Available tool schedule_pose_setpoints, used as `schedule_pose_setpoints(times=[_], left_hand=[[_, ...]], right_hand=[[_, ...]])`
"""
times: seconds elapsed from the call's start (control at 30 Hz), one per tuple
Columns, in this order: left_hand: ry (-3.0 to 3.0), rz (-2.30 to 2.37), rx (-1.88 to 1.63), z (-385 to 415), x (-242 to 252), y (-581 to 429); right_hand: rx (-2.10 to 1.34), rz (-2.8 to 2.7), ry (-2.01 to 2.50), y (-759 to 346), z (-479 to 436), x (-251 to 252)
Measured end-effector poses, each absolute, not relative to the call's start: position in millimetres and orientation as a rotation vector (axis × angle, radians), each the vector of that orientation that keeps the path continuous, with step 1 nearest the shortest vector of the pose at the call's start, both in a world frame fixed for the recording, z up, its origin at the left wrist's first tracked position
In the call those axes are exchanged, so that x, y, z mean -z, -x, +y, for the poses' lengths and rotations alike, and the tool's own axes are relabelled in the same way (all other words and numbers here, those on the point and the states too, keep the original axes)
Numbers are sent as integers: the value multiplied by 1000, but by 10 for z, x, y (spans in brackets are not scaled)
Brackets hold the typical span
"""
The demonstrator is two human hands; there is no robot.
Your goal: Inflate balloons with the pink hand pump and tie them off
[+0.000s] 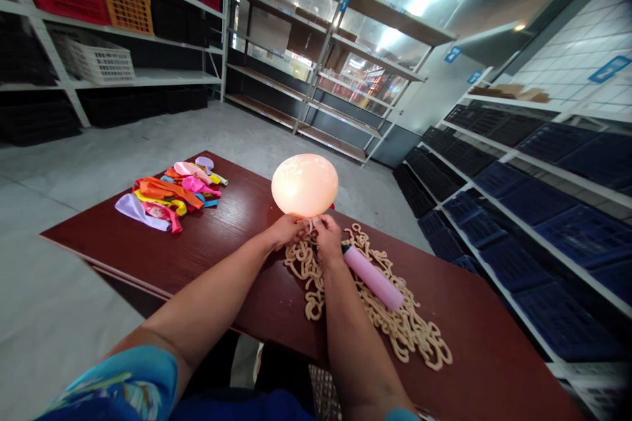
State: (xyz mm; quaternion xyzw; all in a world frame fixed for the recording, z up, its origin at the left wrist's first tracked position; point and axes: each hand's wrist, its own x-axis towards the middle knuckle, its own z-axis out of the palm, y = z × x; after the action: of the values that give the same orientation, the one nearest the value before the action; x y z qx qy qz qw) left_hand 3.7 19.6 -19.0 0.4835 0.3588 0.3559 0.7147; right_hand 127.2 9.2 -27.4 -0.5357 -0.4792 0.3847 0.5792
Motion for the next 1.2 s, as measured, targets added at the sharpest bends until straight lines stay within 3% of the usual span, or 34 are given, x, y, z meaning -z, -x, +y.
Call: schedule_pose_setpoints(times=[0.63, 0.87, 1.2], left_hand=[[-924, 593, -459, 130, 69, 20], [-1361, 1208, -847, 210, 240, -12], [-1706, 1597, -939, 296, 321, 23]], right_hand=[[-702, -954, 1259, -1186, 136, 374], [-687, -1069, 1358, -1189, 271, 574], [-584, -1119, 1441, -1236, 405, 684]])
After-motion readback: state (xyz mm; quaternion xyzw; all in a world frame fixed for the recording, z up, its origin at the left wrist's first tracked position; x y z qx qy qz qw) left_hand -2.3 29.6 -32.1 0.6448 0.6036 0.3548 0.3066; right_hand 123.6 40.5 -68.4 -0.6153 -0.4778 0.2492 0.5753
